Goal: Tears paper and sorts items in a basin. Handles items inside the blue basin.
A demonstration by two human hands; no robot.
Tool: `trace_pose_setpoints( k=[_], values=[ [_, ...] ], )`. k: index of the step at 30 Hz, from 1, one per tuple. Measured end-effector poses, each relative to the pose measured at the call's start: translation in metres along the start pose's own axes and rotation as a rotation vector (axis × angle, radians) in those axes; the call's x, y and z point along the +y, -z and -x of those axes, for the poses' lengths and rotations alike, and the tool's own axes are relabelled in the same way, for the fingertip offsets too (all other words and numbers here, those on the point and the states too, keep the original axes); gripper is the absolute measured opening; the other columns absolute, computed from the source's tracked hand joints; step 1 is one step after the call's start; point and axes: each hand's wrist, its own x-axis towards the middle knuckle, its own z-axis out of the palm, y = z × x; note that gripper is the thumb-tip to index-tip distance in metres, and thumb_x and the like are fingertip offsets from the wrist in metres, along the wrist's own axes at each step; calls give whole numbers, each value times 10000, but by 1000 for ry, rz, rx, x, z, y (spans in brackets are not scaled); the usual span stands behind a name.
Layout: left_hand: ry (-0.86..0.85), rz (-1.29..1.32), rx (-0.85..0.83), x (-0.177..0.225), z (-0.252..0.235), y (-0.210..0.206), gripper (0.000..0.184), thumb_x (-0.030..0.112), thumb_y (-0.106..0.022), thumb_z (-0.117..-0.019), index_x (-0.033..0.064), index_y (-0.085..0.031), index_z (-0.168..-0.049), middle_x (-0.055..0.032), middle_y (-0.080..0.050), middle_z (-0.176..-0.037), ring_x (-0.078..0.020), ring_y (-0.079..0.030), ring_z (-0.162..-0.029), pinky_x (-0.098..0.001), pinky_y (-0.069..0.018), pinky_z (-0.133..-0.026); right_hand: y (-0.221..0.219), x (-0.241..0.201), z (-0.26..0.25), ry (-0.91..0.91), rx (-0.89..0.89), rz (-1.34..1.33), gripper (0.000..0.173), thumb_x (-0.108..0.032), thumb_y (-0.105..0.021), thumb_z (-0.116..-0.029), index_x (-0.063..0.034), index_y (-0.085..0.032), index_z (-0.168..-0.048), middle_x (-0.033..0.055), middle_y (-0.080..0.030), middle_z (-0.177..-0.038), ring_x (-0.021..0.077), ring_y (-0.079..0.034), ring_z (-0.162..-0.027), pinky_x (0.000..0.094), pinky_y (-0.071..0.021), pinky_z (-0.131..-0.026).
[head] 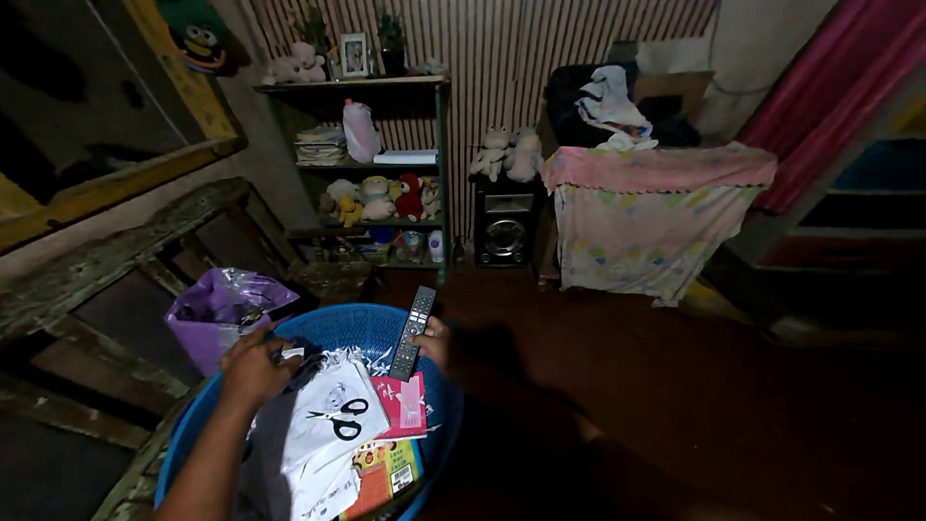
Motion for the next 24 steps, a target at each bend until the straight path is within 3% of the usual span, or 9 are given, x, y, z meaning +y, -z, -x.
trace_pose_setpoints(
  k=[24],
  values=[
    [-29,2,23,-5,-2,-4,265,346,-796,-849,123,-781,-992,-155,-509,-1518,-426,-432,-1408,-678,-306,-1140,1,5,-4,24,-3,-63,537,-22,-644,-961,26,-406,-1439,216,-674,-1219,294,-713,-1042,450,-615,-875]
  ],
)
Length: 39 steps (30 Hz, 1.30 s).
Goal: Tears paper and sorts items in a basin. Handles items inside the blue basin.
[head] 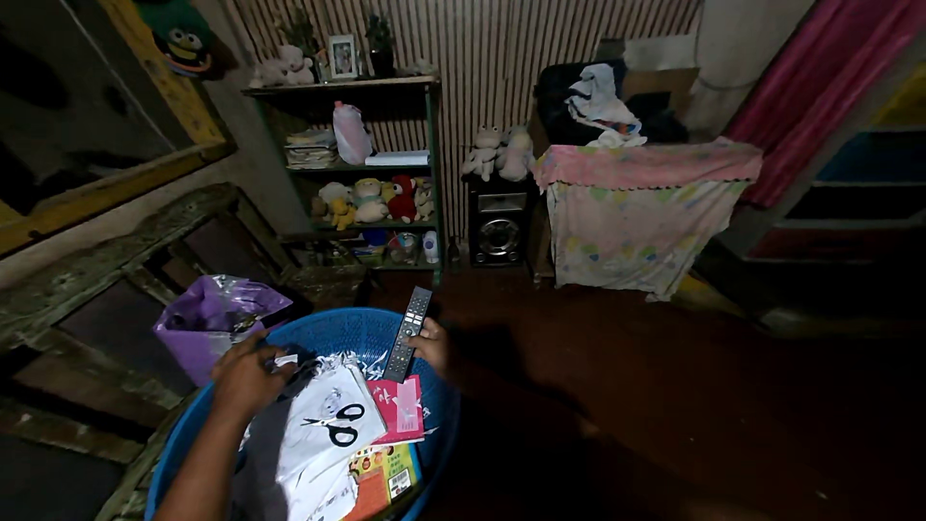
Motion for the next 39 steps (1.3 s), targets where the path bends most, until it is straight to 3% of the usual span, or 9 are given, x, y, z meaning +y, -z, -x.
trace_pose_setpoints(
  k=[39],
  values=[
    [8,-4,2,2,1,0,248,338,-796,-853,121,-775,-973,-156,-506,-1521,-428,-432,-1406,-686,-298,-1137,0,2,-3,2,33,-20,490,-33,-630,-970,33,-422,-1408,218,-672,-1207,296,-714,-1027,451,-616,-863]
  ],
)
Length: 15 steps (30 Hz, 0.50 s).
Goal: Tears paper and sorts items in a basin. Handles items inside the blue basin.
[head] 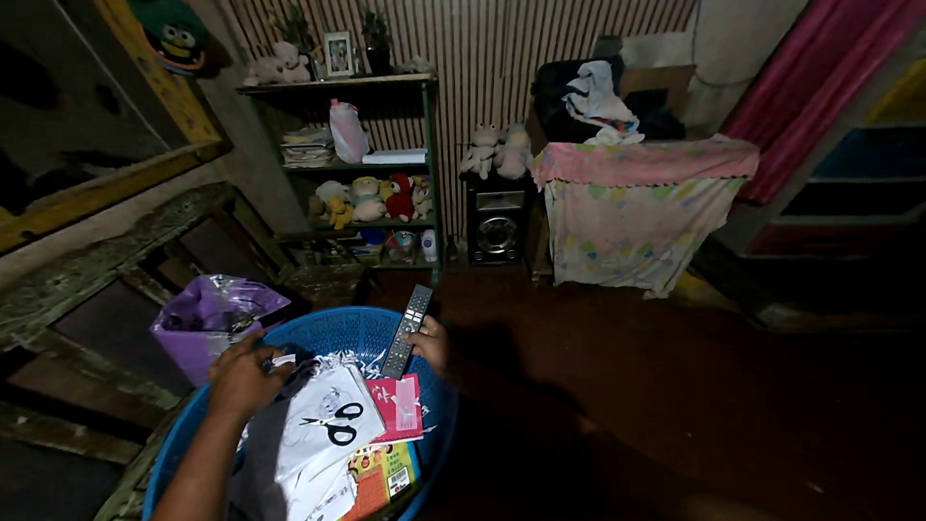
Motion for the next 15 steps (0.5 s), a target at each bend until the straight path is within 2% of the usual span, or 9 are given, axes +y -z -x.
trace_pose_setpoints(
  k=[11,15],
  values=[
    [-4,-6,6,-1,0,-1,237,346,-794,-851,134,-778,-958,-143,-507,-1523,-423,-434,-1404,-689,-304,-1127,0,1,-1,-10,3,-24,497,-47,-624,-982,25,-416,-1427,224,-661,-1229,302,-713,-1031,457,-615,-869],
    [-11,-4,6,-2,1,-1,246,344,-791,-855,130,-778,-975,-163,-505,-1521,-430,-434,-1405,-689,-298,-1134,0,2,-1,-19,12,-21,506,-52,-622,-981,25,-411,-1435,226,-656,-1237,303,-709,-1043,460,-613,-875]
  ],
)
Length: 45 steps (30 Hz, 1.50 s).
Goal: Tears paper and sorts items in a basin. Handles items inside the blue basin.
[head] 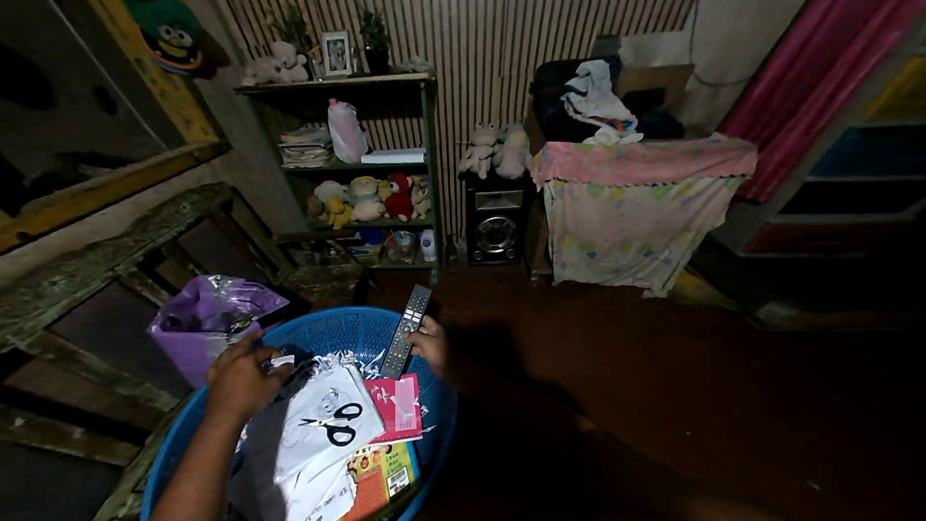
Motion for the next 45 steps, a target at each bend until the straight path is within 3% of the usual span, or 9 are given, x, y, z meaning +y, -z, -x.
trace_pose_setpoints(
  k=[15,45],
  values=[
    [5,-3,4,-1,-1,-1,236,344,-797,-851,139,-777,-966,-144,-503,-1527,-419,-435,-1406,-686,-304,-1129,-1,-1,2,26,-14,45,516,-27,-655,-953,32,-427,-1413,218,-687,-1172,292,-722,-994,443,-621,-835],
    [10,-6,0,0,0,0,251,356,-782,-850,137,-777,-974,-155,-506,-1522,-420,-427,-1413,-681,-296,-1138,-2,-4,3,-13,12,28,499,-43,-630,-963,32,-437,-1417,224,-667,-1212,293,-714,-1018,450,-618,-851]
  ],
)
